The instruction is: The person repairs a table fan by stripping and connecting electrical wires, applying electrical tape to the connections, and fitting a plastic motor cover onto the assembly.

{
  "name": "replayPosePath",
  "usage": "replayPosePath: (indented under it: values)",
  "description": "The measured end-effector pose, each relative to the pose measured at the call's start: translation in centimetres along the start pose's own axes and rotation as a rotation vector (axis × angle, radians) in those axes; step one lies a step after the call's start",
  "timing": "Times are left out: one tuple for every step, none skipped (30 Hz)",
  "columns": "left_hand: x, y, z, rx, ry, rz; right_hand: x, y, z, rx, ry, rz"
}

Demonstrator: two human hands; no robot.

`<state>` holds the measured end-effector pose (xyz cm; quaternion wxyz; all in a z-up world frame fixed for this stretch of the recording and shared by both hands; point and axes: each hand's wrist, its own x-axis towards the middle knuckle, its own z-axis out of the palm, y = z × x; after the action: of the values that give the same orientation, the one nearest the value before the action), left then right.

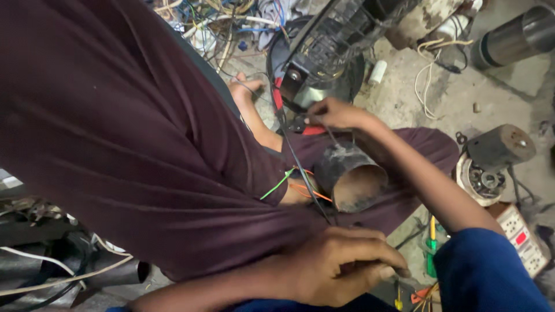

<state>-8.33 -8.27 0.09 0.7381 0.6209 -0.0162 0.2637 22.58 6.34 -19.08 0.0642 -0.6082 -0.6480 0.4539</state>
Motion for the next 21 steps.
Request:
replayPosePath:
  values:
    - [-0.1,-0.1,0.1,0.009,-0.011,0.016,-0.5,-0.4,-0.6,0.014,-0.006,-0.040]
    - [-0.2,-0.1,0.1,0.018,-0.021,0.033,-1.2,-1.0,-1.3,-0.019,0.005,-0.061]
    - [-0.2,-0.2,0.3,0.028,-0.039,0.018,-2.4,-1.6,-2.1,-0.048,0.015,-0.076]
    - [-0.2,-0.2,0.5,0.029,-0.044,0.019,-3.6,-2.3,-2.5,-0.078,0.024,-0.092]
    - [-0.2,0.0,0.4,0.032,-0.051,0.021,-4.9,-3.3,-2.6,-0.262,0.242,-0.147]
    - [0.1,0.2,0.3,0.026,-0.045,0.038,-6.3,-4.4,-2.4,-0.448,0.457,-0.201]
    - [0.2,0.7,-0.2,-0.004,-0.014,0.043,-7.6,-5.7,-2.1,-0.634,0.671,-0.260]
    - [0.4,1.2,-0.7,-0.034,0.016,0.049,-9.9,-6.6,-2.3,-0.380,0.707,-0.195]
    - [0.4,2.0,-1.9,-0.086,0.075,0.041,-12.2,-7.5,-2.3,-0.120,0.734,-0.136]
    - [0.9,2.6,-3.1,-0.211,0.193,0.033,-14.3,-8.1,-2.3,0.133,0.779,-0.148]
    - [1.3,3.2,-4.4,-0.339,0.305,0.038,-16.9,-8.4,-2.3,0.387,0.825,-0.153]
    - [2.1,3.7,-5.4,-0.542,0.478,0.037,-19.1,-8.4,-1.4,0.456,0.832,-0.084]
    - [2.6,4.6,-6.7,-0.563,0.446,0.150,-21.1,-8.2,-0.6,0.521,0.836,-0.016]
    - [2.9,5.7,-7.4,-0.575,0.407,0.223,-22.5,-7.7,0.2,0.472,0.758,0.027]
    - [3.3,6.9,-8.2,-0.582,0.363,0.300,-23.1,-7.1,1.2,0.422,0.679,0.062]
    - [3.8,7.9,-8.8,-0.578,0.310,0.326,-23.1,-6.6,2.7,0.254,0.646,0.055]
    - [4.1,9.0,-9.2,-0.575,0.262,0.344,-22.6,-6.2,4.2,0.083,0.612,0.049]
    - [4.4,9.9,-9.5,-0.575,0.207,0.359,-22.3,-6.0,5.9,0.160,0.620,-0.090]
    - [4.2,10.8,-9.7,-0.576,0.193,0.357,-21.4,-6.1,7.8,0.242,0.618,-0.233]
    - [4.1,11.4,-9.9,-0.587,0.188,0.343,-20.1,-6.3,9.2,0.205,0.565,-0.176]
    - [3.9,11.7,-10.3,-0.603,0.184,0.324,-19.0,-6.6,10.4,0.169,0.517,-0.112]
